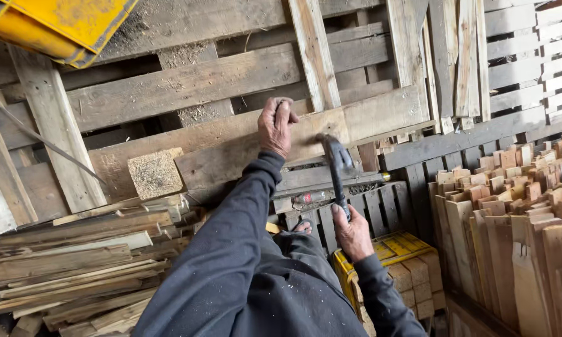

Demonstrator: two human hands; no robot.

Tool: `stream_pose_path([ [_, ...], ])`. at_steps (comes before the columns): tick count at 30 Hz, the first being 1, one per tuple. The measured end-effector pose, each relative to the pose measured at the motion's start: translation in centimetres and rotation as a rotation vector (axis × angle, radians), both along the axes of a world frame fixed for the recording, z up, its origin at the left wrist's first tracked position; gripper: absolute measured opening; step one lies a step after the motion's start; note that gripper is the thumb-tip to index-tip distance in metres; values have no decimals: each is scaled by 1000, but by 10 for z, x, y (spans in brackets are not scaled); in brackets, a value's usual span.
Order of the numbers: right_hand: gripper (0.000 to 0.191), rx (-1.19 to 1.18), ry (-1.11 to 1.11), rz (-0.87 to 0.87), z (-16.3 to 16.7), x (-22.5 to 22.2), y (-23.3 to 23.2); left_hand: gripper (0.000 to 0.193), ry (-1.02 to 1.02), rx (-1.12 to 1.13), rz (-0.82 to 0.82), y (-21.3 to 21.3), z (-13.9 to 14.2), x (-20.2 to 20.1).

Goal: The person assembles wooden pallets by hammering nails into wooden planks and blocks. They repeatedly position planks, insert nails, and hammer them into place, occasionally moving blocks and planks to adjust the assembly.

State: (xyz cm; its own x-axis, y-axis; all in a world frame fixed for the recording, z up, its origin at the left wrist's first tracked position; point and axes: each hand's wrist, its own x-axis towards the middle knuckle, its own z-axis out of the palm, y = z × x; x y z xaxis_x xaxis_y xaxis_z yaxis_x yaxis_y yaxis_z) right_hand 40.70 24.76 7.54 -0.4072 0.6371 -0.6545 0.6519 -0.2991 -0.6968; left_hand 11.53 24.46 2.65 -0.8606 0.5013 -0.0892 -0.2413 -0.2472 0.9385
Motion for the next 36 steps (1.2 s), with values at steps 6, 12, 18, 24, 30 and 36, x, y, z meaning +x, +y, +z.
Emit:
stream_pose_path([
  [6, 36, 8, 168, -131, 18, 14, -5, 9, -180, 102, -167, -12, 1, -2],
  [12, 38, -54, 39, -79, 8, 0, 3, 16, 114, -245, -190, -37, -3, 14],
  [18, 39, -4, 84, -94, 27, -4, 6, 16, 435, -576, -167, -34, 5, 22],
  [24, 28, -9, 314, -38, 46, -21, -4, 16, 574, -374, -41, -33, 2, 26],
  [30, 30, -15, -44, -21, 81, -36, 16, 17, 253, -191, -186, -33, 0, 16],
  [36, 41, 340, 813, 159, 104, -29, 24, 47, 856, -1031, -151, -42, -2, -26],
])
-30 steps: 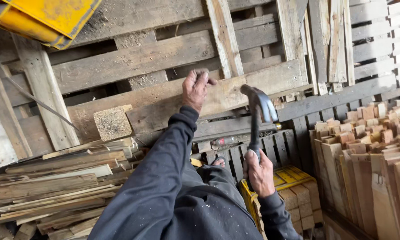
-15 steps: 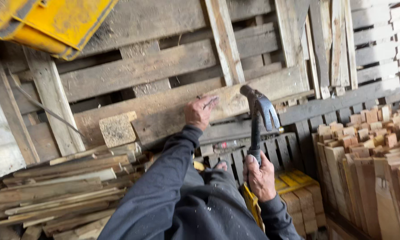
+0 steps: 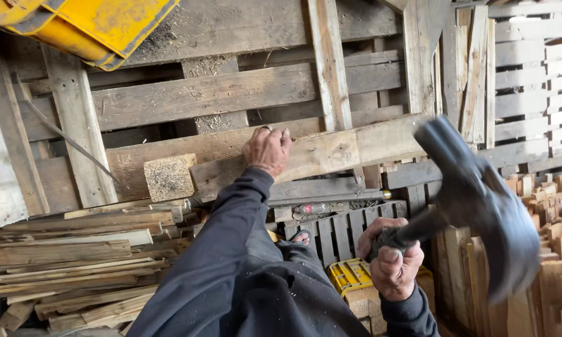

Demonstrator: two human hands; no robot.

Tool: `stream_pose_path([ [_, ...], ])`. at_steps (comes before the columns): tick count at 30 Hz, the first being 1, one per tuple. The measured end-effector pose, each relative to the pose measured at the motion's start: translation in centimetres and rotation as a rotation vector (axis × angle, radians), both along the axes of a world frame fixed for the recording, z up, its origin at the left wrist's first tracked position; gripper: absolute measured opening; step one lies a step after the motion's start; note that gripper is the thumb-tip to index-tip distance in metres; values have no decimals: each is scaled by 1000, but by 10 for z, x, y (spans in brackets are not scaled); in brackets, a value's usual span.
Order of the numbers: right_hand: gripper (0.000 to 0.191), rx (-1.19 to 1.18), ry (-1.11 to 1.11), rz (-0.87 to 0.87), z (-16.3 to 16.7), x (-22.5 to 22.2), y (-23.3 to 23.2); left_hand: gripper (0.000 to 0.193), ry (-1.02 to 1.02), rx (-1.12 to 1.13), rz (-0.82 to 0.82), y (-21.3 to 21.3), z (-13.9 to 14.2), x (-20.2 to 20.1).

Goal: The person assembles wooden pallets by hammering nails into wooden planks and blocks. They repeatedly position planks, insert nails, and hammer them into place, occasionally moving blocks and planks to adjust the assembly.

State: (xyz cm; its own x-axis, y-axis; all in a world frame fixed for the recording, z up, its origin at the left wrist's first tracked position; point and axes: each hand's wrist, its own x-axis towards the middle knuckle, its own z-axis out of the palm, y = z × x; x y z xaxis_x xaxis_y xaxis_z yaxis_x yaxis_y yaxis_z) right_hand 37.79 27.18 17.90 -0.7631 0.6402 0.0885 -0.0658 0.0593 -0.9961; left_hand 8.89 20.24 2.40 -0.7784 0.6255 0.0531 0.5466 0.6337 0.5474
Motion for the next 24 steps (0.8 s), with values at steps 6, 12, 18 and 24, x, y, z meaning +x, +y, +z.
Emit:
stream_pose_path([
  [6, 40, 130, -1053, 84, -22, -19, 35, 61, -22, -350, -128, 10, 11, -19],
  [12, 47, 175, 128, 108, 39, -40, 50, 59, 40, -200, -88, 10, 17, -22],
  [18, 23, 1284, -404, 396, 1, -40, 58, 65, -207, -301, -136, 13, 19, -23],
  [24, 51, 276, -841, -5, 22, -14, 92, 60, -85, -290, -98, 12, 23, -25],
])
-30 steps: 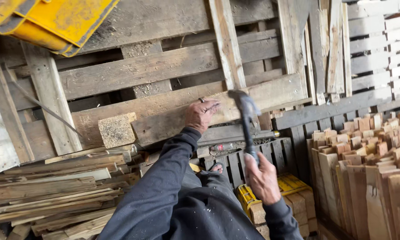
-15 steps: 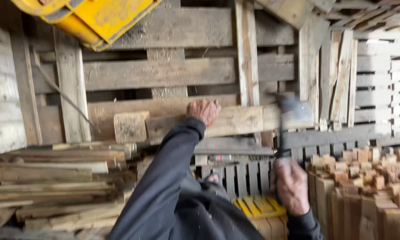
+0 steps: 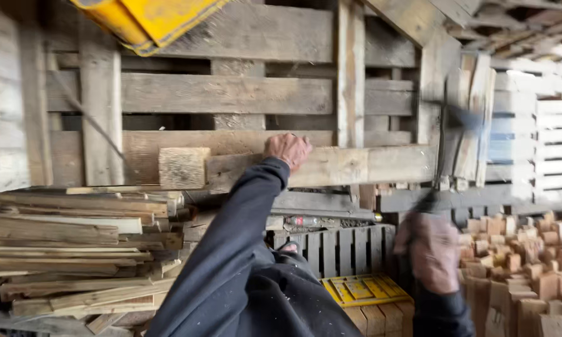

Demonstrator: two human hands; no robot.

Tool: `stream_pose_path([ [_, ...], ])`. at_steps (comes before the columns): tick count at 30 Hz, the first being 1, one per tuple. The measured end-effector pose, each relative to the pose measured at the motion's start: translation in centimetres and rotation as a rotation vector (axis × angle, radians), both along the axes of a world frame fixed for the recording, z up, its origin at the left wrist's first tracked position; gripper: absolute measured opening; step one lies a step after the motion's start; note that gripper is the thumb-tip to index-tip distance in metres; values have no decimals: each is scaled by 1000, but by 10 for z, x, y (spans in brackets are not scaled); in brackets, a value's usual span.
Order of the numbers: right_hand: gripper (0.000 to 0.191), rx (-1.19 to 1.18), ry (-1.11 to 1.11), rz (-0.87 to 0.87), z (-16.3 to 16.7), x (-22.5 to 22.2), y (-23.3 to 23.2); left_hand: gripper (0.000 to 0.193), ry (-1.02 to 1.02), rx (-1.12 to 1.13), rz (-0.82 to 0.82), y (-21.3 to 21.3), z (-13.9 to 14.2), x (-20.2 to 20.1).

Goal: The person assembles wooden pallets by hammering nails into wooden planks and blocks. They repeatedly position planks, insert nails, and hammer them into place, occasionally moving blocks and planks to adjust the assembly.

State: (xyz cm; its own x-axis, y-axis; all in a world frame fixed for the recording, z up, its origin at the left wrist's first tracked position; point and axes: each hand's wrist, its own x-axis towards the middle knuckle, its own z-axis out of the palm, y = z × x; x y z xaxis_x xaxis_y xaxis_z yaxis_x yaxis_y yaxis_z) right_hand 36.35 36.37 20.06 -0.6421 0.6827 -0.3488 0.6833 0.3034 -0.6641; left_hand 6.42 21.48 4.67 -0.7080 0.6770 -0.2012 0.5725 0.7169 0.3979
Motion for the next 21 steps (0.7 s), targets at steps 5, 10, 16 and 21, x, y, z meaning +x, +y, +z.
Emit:
stream_pose_path([
  [5, 41, -263, 1409, 375, 46, -26, 19, 62, -34, 24, -34, 0, -12, -2],
  [10, 36, -393, -149, -38, -57, -2, -51, 60, -47, -28, -32, 1, -15, 2],
  [16, 41, -124, 770, 91, 8, 17, 31, 60, 65, 58, -20, 0, -7, -2],
  [21, 36, -196, 1340, 327, 29, -33, 7, 62, -17, 5, -62, 0, -13, -2],
])
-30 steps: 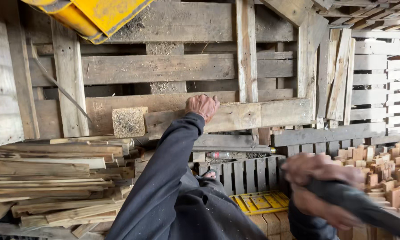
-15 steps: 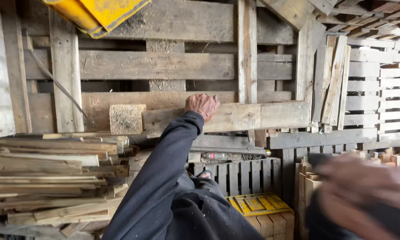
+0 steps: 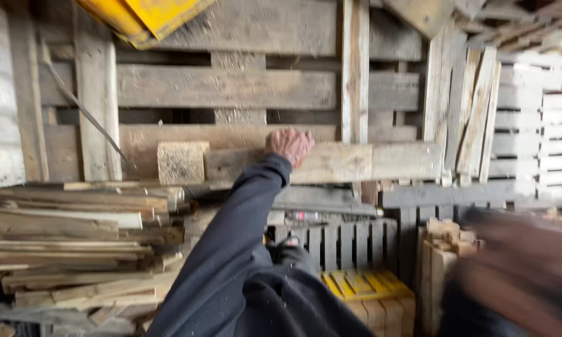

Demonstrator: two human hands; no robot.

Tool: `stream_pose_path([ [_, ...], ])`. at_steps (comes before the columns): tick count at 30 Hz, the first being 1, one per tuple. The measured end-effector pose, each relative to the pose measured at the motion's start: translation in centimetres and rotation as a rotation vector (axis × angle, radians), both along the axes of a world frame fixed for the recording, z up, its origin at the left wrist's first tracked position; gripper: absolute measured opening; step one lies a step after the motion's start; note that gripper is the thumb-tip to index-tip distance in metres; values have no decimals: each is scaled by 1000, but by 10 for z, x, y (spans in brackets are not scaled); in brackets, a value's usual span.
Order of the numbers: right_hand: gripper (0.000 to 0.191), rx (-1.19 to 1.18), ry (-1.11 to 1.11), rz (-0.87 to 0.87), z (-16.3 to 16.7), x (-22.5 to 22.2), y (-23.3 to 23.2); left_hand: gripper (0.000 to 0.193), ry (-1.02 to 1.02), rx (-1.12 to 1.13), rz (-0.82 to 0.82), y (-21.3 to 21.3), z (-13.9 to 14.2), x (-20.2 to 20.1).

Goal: The person assembles wooden pallets by hammering nails into wooden planks and blocks. They repeatedly position planks, insert nails, and hammer them into place, occasionally moving blocks and planks to adjust the assembly.

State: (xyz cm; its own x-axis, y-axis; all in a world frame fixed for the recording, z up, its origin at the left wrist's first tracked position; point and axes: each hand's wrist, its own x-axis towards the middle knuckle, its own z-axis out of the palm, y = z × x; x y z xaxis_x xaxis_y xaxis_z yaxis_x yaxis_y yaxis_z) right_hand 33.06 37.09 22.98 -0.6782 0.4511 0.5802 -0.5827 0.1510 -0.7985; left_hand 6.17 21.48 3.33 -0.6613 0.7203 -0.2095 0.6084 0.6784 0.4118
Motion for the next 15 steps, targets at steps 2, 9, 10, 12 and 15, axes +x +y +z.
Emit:
stream_pose_path([
  [2, 35, 278, -960, -194, -57, -1, -49, 61, 45, 5, 3, 2, -3, 1],
  [9, 34, -339, -1197, -320, -114, 62, -66, 64, -97, -14, -12, 3, -4, 6],
  [10, 35, -368, -1023, -313, -113, 62, -70, 65, -130, -26, 2, 2, -4, 7],
  [12, 34, -343, -768, -200, -116, 54, -85, 55, 116, 114, 73, 0, -4, 10],
  [15, 33, -334, -903, -236, -138, 42, -112, 41, 299, 272, 128, -2, -4, 14],
])
